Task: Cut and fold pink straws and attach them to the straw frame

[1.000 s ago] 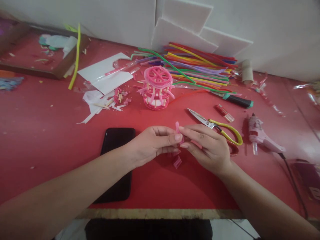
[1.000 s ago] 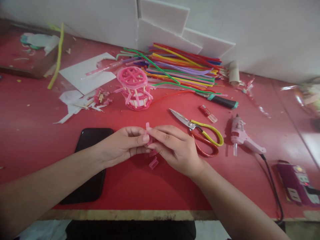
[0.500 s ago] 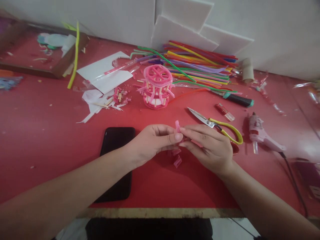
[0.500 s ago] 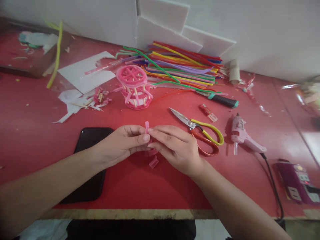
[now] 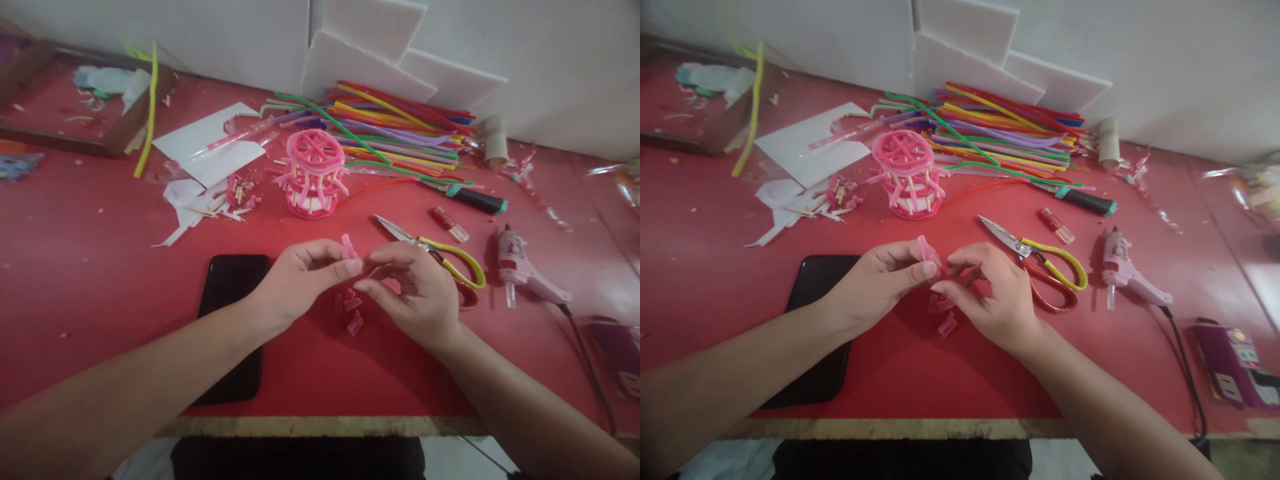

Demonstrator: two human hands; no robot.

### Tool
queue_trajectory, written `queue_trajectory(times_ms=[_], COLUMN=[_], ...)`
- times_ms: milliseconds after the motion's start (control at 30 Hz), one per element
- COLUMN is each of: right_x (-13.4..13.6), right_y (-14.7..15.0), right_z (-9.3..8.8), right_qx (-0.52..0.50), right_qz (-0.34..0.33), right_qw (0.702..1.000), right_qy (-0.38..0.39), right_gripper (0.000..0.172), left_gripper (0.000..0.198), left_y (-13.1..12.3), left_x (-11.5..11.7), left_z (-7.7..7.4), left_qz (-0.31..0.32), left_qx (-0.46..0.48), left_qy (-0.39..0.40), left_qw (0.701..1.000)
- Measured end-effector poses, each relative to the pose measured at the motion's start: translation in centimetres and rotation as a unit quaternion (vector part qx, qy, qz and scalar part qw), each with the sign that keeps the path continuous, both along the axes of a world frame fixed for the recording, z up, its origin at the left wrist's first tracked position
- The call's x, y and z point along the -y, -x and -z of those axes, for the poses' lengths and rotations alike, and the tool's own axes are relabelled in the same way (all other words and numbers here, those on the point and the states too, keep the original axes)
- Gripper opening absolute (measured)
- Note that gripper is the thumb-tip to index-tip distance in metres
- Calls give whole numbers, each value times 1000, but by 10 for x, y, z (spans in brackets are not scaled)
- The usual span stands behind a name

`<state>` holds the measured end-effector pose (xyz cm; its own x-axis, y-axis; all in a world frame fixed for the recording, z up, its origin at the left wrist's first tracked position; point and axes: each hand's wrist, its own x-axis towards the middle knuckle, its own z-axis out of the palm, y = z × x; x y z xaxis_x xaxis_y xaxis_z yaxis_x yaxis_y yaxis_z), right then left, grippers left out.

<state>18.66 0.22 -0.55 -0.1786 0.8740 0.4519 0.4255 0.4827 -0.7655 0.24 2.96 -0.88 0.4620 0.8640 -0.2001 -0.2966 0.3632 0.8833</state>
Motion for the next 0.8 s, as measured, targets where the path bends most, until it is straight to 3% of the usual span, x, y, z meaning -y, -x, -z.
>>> queue_trajectory(times_ms=[100,200,267,333,467,600,700,800], right_x=[1,1,2,3,6,6,5,5], right_y=[2,4,6,7,9,12,15,17], right_z=[-1,-1,0,1,-2,-4,-5,-6], right_qx=[-99,-223,-272,-291,-298,-261,-161,-3], right_qz=[-31,-81,-91,-87,-70,-36,27,88], right_qw=[981,922,889,876,884,917,960,990], right_qy=[164,307,357,374,354,298,226,111], right_gripper=[11,18,19,19,18,14,12,11], left_gripper=[12,12,11,12,11,7,1,4], left_y=[0,0,-1,-1,-1,-1,-2,-2], left_x=[-1,-1,0,1,2,3,4,4], left_z=[-3,-5,-6,-6,-6,-1,4,6], left_qz=[-18,14,19,16,41,42,-17,-33], left_qx=[-10,18,36,45,69,73,58,34], left_qy=[-52,-41,-26,-14,2,30,64,62], left_qw=[998,999,999,999,997,996,996,997])
